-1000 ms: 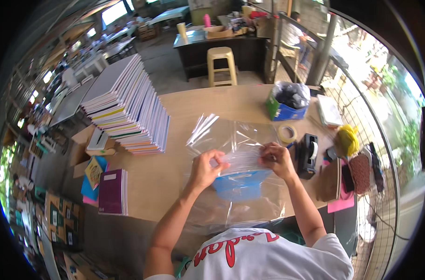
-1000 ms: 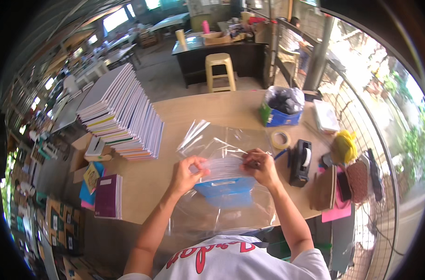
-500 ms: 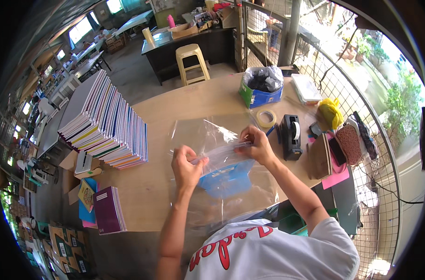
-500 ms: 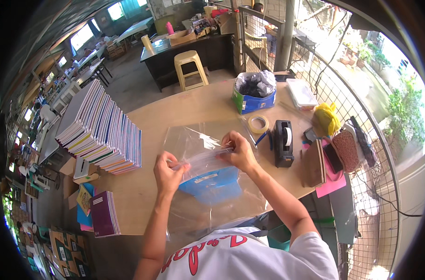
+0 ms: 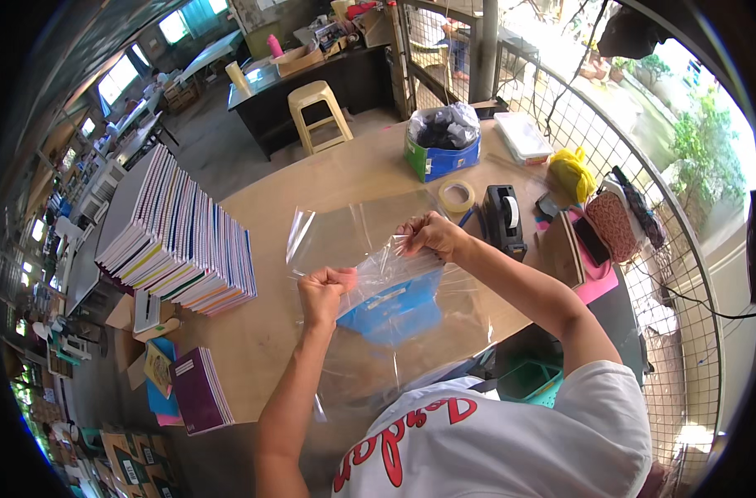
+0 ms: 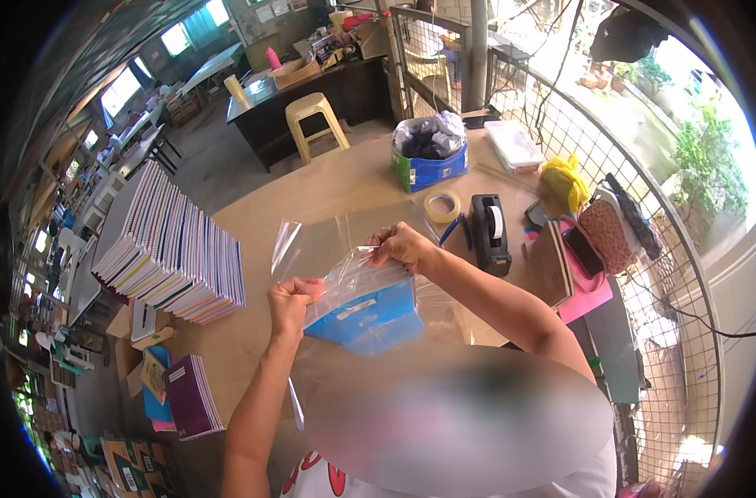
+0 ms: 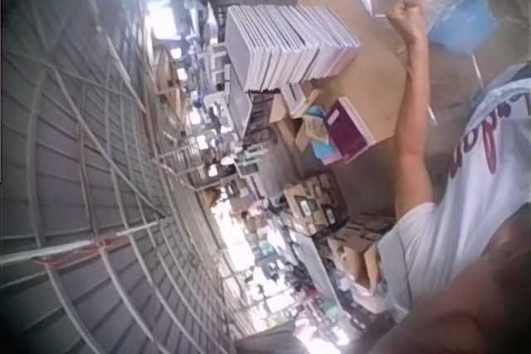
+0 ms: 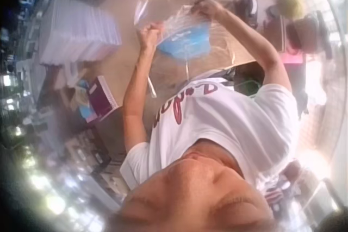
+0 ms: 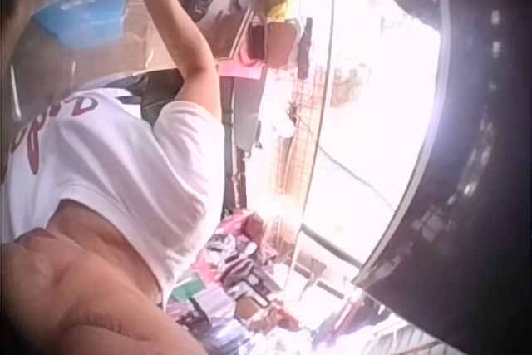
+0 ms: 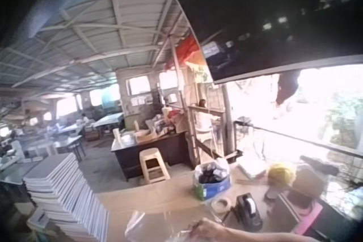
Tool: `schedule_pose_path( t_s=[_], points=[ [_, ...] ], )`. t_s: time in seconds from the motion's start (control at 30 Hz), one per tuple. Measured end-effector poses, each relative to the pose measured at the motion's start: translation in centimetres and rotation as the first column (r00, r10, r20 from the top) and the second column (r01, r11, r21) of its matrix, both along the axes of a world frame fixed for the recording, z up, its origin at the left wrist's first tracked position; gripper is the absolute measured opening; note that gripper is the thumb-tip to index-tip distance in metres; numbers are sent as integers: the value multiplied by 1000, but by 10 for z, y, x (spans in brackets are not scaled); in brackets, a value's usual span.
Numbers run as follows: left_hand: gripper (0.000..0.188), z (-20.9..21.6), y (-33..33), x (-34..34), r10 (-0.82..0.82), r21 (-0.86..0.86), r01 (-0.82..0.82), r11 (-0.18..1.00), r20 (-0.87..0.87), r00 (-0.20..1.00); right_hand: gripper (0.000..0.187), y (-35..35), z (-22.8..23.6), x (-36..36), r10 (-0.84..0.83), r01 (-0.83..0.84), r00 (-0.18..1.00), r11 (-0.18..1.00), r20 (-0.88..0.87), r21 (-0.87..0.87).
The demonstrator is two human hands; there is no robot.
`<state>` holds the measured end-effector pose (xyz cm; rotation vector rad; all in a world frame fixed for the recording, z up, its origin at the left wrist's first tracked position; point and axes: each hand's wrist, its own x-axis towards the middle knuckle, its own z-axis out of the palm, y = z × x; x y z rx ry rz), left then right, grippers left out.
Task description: The person wraps a stack of notebooks in a plastic sheet and secures them with adhesive tape using a tape dispenser.
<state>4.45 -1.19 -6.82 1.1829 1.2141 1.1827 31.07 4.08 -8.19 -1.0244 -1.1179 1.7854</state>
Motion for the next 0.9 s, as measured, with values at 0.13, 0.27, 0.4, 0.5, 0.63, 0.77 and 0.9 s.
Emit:
schedule_pose_path(
  t_s=[0.13,0.27,0.4,0.5,0.63,0.77,0.9],
  points=[
    [20,-2,-4,-4,2,52,0,999,-36,999,64,-37,69,-3,-117,-152,923,764,366,627],
    [20,2,-1,1,-2,60,5,998,-52,999,55,-70,101,-34,-528,-444,670,279,522,852],
    [20,-5,-2,2,21,135,-16,991,-42,999,13,-86,53,-57,-447,-137,833,403,326,905],
    [20,-2,-10,4,80,124,-70,990,-79,994,19,-121,33,-71,-548,133,820,462,164,877],
    [20,-1,-19,6,92,127,-80,989,-88,992,25,-149,-9,-76,-591,205,792,489,150,848],
    [15,-4,-22,-2,4,150,14,989,-121,993,29,-147,-38,-69,-587,80,787,401,189,913],
    [23,39,-34,-24,-199,175,216,960,-111,974,32,-142,-41,-57,-516,6,829,394,215,919]
  ],
)
